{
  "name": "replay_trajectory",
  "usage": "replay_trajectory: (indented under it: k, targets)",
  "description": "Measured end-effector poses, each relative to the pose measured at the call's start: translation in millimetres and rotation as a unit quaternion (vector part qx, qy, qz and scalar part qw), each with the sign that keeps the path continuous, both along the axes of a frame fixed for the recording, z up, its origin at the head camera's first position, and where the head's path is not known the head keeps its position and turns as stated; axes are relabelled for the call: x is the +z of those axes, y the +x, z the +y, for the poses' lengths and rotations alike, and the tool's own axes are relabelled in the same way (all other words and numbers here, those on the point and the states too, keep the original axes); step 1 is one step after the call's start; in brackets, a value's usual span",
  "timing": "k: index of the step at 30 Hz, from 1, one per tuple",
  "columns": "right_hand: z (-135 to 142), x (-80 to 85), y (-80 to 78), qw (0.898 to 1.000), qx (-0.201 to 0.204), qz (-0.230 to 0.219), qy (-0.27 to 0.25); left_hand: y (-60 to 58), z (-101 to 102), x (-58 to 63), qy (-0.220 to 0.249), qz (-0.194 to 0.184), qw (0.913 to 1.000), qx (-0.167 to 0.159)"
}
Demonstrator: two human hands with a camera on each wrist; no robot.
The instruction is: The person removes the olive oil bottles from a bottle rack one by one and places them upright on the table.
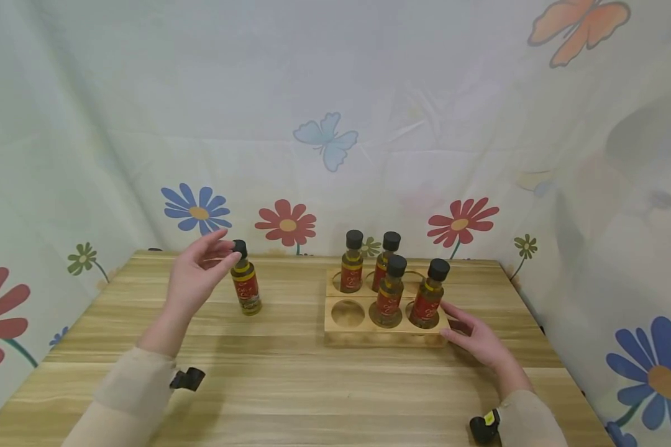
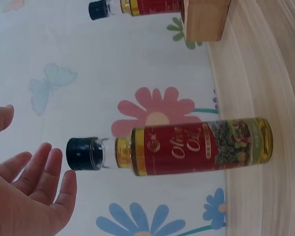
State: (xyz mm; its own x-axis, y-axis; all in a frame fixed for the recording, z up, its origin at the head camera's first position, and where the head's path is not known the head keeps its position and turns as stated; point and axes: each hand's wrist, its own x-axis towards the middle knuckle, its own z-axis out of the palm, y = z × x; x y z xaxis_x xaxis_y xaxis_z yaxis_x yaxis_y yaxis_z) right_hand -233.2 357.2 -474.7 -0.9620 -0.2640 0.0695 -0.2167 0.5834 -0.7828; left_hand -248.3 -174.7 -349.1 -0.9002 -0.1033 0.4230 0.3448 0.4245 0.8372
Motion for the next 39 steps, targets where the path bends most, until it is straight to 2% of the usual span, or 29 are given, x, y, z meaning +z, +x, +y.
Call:
replay_trajectory:
  k: [10, 19, 22, 29, 39]
  targets:
    - [1.9, -2.1, -0.4, 1.0, 0.006, 0.008, -0.011, 4.5, 20.5, -7.3, 0.008, 0.011, 0.9995, -0.027]
    - [1.3, -2.0, -1.1, 1.0, 0.005, 0.005, -0.009, 3.7, 39.4, -22.0, 0.032, -0.003, 0.9971, -0.069]
    - [1.5, -2.0, -1.2, 1.0, 0.004, 0.005, -0.009, 2.8, 48.6, -26.4, 0.041, -0.008, 0.9957, -0.083]
    - [2.1, -2.7, -1.1, 1.0, 0.006, 0.008, -0.014, 3.7, 73.0, -31.8, 0.032, -0.026, 0.9952, -0.089]
    - [1.4, -1.6, -1.1, 1.0, 0.005, 0.009, -0.013, 0.8, 107.2, -43.4, 0.026, -0.025, 0.9924, -0.118]
